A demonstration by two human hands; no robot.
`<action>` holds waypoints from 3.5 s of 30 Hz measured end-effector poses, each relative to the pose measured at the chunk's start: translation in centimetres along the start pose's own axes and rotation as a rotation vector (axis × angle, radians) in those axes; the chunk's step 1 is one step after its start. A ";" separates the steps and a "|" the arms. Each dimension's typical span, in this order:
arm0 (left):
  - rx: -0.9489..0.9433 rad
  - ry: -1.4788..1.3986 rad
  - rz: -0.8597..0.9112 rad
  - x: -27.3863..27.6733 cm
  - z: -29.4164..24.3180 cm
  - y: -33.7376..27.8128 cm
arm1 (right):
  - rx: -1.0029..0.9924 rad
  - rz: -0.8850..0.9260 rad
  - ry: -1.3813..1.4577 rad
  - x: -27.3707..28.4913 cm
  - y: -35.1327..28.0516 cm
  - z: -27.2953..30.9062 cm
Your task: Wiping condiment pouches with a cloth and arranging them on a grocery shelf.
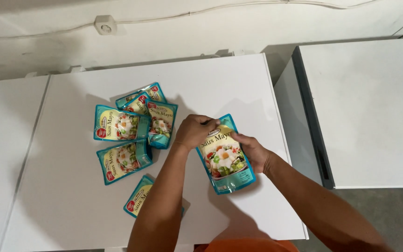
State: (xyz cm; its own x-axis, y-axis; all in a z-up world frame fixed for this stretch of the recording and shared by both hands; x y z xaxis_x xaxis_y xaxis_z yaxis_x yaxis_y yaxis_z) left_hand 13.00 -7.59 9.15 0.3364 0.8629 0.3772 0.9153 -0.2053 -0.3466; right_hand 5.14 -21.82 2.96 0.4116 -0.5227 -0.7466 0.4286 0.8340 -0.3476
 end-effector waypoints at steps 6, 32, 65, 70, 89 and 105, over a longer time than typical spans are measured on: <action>0.035 0.261 -0.056 0.8 -5.0 -1.1 | -0.070 -0.031 -0.143 -1.5 -0.2 1.0; -1.011 0.428 -0.577 17.2 -33.7 -8.1 | 0.477 -0.419 -0.964 -14.4 -1.4 29.9; -1.046 0.478 -1.023 25.7 -32.5 -2.6 | 0.778 -0.727 -1.219 -19.8 2.9 44.1; -0.755 0.621 -0.979 27.3 -27.1 2.2 | 0.773 -0.769 -1.288 -19.7 4.1 45.1; -0.611 0.803 -0.939 25.6 -25.9 4.2 | 0.830 -0.828 -1.270 -15.6 10.5 50.7; -0.662 0.778 -0.962 25.5 -25.8 4.0 | 0.788 -0.813 -1.348 -16.0 11.3 50.6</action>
State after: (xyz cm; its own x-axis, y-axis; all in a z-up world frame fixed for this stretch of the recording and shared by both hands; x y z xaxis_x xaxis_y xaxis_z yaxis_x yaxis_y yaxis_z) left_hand 31.00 1.68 39.54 -0.6384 0.3596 0.6806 0.7144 -0.0523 0.6978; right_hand 44.12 -12.99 39.65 0.0585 -0.8337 0.5491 0.9284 0.2476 0.2770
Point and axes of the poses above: each hand's wrist, its own y-axis towards the middle knuckle, its own x-axis out of the back of the hand, z = x × y, the point moved 10 cm from there along y, towards the middle knuckle, and after that the axes turned 12 degrees about z, right-handed, at the moved point
